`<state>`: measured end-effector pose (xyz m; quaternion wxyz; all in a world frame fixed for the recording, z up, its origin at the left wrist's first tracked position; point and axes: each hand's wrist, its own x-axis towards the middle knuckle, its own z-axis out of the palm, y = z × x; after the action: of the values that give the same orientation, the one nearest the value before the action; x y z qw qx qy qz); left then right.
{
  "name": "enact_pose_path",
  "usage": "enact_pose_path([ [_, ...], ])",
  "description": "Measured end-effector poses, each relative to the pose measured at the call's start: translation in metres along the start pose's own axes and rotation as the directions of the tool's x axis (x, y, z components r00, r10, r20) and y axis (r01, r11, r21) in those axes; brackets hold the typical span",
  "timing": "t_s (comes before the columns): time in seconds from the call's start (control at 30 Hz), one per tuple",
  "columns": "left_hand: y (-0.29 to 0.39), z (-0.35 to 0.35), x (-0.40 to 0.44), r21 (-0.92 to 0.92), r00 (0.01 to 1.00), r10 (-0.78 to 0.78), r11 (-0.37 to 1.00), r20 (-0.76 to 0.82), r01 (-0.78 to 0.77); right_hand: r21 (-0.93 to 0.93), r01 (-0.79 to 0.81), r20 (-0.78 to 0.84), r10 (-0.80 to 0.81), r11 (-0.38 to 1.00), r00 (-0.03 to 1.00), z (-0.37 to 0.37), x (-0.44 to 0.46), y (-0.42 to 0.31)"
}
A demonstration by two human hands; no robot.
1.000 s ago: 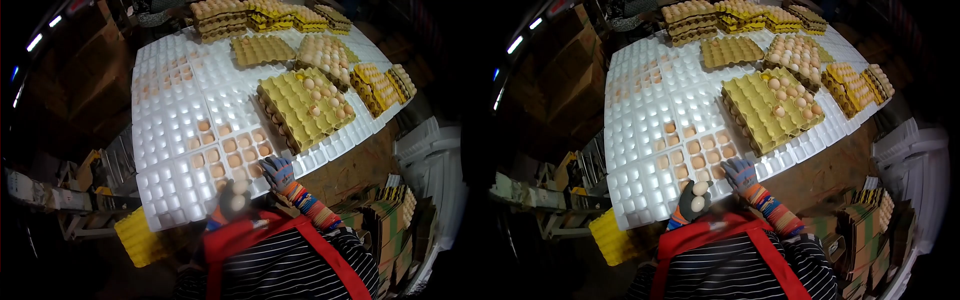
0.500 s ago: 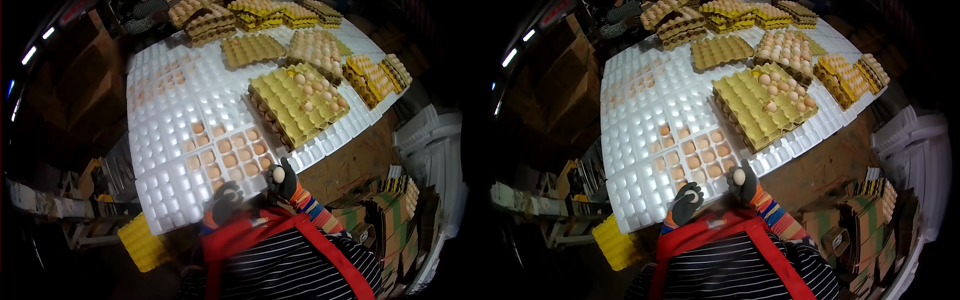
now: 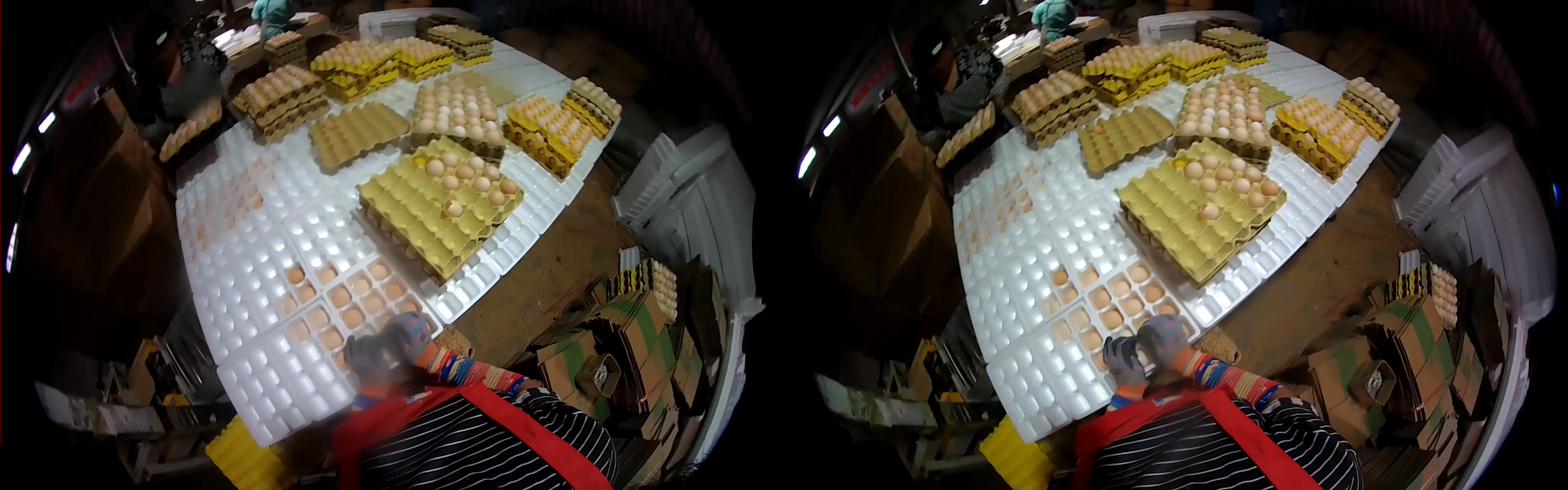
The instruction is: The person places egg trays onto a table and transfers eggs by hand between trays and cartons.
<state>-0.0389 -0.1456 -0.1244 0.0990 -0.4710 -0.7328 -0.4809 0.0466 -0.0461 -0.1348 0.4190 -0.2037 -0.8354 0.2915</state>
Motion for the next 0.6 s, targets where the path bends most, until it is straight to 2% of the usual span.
enact_pose_path([
  [0.07,-0.011,0.005,-0.009,-0.259,0.975,-0.218,0.945,-0.047,0.199,-0.034,0.018,0.047,-0.016,0.999,0.999,0.012,-0.016,0.015],
  [0.13,-0.024,0.009,-0.020,-0.490,0.896,-0.444,0.786,-0.021,0.378,0.021,-0.036,0.037,0.035,0.999,0.999,-0.005,-0.005,0.006],
  [0.17,-0.031,0.011,-0.020,-0.589,0.837,-0.547,0.671,0.015,0.450,0.126,-0.160,0.085,0.150,0.979,0.985,-0.021,0.006,-0.005],
  [0.23,-0.053,0.004,-0.007,-0.467,0.920,-0.376,0.797,0.112,0.383,0.200,-0.071,-0.052,0.083,0.977,0.995,-0.056,0.028,-0.004],
  [0.27,-0.022,0.000,0.023,-0.623,0.862,-0.495,0.641,0.111,0.448,0.225,-0.056,-0.089,0.078,0.973,0.993,-0.084,0.046,0.002],
  [0.3,0.003,-0.001,0.052,-0.681,0.874,-0.477,0.610,0.094,0.406,0.253,-0.040,-0.123,0.073,0.967,0.990,-0.113,0.067,0.010],
  [0.37,0.017,0.016,0.095,-0.605,0.859,-0.494,0.644,0.138,0.468,-0.129,0.016,-0.148,-0.035,0.992,0.988,-0.175,0.125,0.040],
  [0.4,0.041,0.022,0.130,-0.223,0.981,-0.190,0.955,0.046,0.196,-0.203,-0.003,-0.130,-0.024,0.979,0.991,-0.197,0.152,0.067],
  [0.43,0.065,0.031,0.167,0.218,0.986,0.130,0.964,0.105,-0.150,-0.275,-0.016,-0.107,-0.014,0.961,0.994,-0.213,0.177,0.094],
  [0.5,0.083,0.083,0.218,0.124,0.981,0.086,0.986,0.175,-0.109,-0.483,-0.014,0.152,0.100,0.875,0.983,-0.228,0.227,0.139],
  [0.57,0.081,0.147,0.255,0.267,0.972,0.140,0.945,0.187,-0.187,-0.530,0.000,0.417,0.261,0.848,0.870,-0.223,0.270,0.157],
  [0.6,0.075,0.177,0.272,0.370,0.963,0.069,0.914,0.259,-0.165,-0.513,0.113,0.565,0.236,0.851,0.791,-0.216,0.284,0.170],
])
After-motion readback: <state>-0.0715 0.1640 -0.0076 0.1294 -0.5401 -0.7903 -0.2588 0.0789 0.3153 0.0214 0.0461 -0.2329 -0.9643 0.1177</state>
